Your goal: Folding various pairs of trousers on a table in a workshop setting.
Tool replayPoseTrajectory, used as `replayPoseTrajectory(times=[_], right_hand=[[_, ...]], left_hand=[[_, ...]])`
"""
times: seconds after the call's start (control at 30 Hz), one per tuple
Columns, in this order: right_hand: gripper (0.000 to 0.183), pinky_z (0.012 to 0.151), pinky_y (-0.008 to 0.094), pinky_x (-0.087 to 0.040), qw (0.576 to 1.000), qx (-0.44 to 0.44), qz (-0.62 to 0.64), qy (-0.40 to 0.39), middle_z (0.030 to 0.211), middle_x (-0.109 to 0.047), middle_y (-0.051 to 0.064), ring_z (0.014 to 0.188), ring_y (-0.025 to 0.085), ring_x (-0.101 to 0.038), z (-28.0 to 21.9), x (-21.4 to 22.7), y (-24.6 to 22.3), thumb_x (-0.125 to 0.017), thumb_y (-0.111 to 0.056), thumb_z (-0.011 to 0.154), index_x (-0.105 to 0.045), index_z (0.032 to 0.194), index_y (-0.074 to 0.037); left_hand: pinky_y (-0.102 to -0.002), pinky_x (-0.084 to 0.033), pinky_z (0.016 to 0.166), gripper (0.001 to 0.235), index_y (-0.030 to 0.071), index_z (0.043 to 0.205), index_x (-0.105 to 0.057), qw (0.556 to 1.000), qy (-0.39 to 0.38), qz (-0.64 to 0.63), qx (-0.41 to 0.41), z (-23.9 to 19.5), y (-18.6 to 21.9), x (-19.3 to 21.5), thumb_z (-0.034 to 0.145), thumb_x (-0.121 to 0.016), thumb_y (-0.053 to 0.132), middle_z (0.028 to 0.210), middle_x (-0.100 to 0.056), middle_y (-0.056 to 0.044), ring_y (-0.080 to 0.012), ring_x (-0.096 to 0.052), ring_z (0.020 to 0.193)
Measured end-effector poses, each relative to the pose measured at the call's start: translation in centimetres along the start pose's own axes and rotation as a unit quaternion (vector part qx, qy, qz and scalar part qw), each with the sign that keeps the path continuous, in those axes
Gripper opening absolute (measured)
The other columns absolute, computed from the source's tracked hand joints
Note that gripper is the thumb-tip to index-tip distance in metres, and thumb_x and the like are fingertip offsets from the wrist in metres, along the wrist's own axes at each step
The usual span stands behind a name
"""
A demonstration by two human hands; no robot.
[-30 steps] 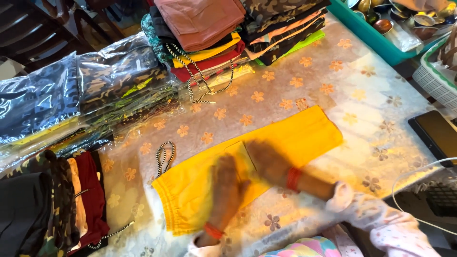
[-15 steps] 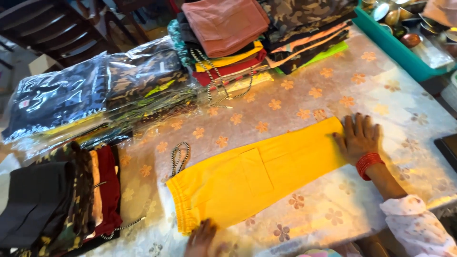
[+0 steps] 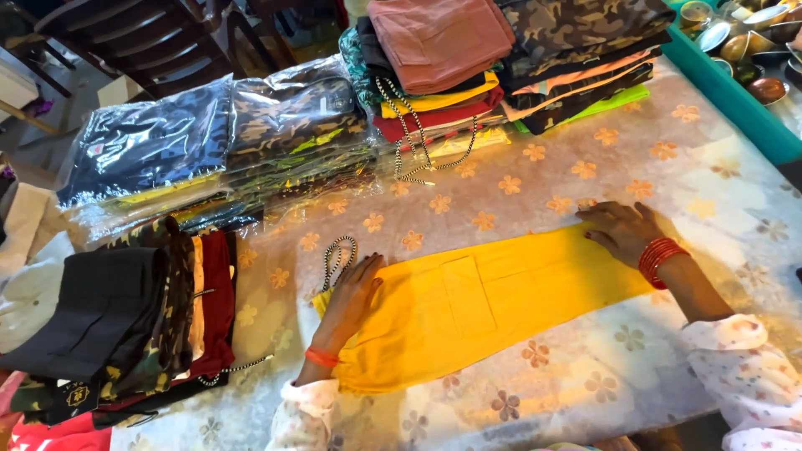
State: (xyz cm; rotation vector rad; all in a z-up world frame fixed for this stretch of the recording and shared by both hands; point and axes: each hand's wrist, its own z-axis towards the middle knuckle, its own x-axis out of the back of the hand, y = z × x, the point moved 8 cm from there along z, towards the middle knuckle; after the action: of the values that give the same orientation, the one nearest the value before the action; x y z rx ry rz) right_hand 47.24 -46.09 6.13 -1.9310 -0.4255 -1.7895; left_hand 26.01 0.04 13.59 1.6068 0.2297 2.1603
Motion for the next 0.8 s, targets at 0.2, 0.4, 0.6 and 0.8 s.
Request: replayPoseTrajectory(times=[0.2,0.4,0.6,0.8], right_hand=[[0.052,0.112,0.046,-0.042,0.998,0.029,0.056,-0.013,0.143,-0.055,0.007,0.132,0.031,-0.052,0.4,0.8,0.2,-0.065,-0.043,0.090,-0.060,0.139,-0.025],[0.056,0.109,0.043,-0.047,0.995,0.045,0.074,-0.055,0.134,-0.062,0.007,0.128,0.032,-0.056,1.8,0.4,1.3,-0.078,-0.036,0.079,-0.064,0.132,-0.023],[0.064,0.104,0.043,-0.050,0.983,0.001,0.108,-0.150,0.128,-0.067,0.008,0.125,0.030,-0.061,3.1,-1.1,3.1,-0.087,-0.039,0.071,-0.063,0.126,-0.018],[0.062,0.103,0.044,-0.048,0.978,0.011,0.046,-0.201,0.129,-0.064,0.010,0.124,0.031,-0.059,4.4,-2.7,6.0,-0.086,-0.046,0.075,-0.065,0.125,-0.018]], left_hand=[[-0.047,-0.047,0.101,0.032,0.010,0.122,-0.068,0.998,-0.034,0.017,0.049,-0.8,-1.7,0.2,0.091,-0.068,0.019,0.131,-0.065,-0.010,-0.0320,-0.059,0.124],[-0.047,-0.052,0.089,0.031,0.013,0.116,-0.072,0.981,-0.065,0.071,0.171,-3.4,-6.3,2.2,0.090,-0.072,0.030,0.116,-0.069,-0.008,-0.0315,-0.065,0.106],[-0.044,-0.049,0.078,0.042,0.012,0.097,-0.078,0.968,-0.142,0.097,0.184,-2.7,-9.6,1.5,0.071,-0.087,0.043,0.093,-0.074,-0.009,-0.0307,-0.068,0.091],[-0.034,-0.044,0.063,0.047,0.001,0.091,-0.071,0.912,-0.330,-0.081,0.231,-3.8,-14.8,-1.5,0.076,-0.089,0.041,0.074,-0.064,-0.009,-0.0157,-0.057,0.069]])
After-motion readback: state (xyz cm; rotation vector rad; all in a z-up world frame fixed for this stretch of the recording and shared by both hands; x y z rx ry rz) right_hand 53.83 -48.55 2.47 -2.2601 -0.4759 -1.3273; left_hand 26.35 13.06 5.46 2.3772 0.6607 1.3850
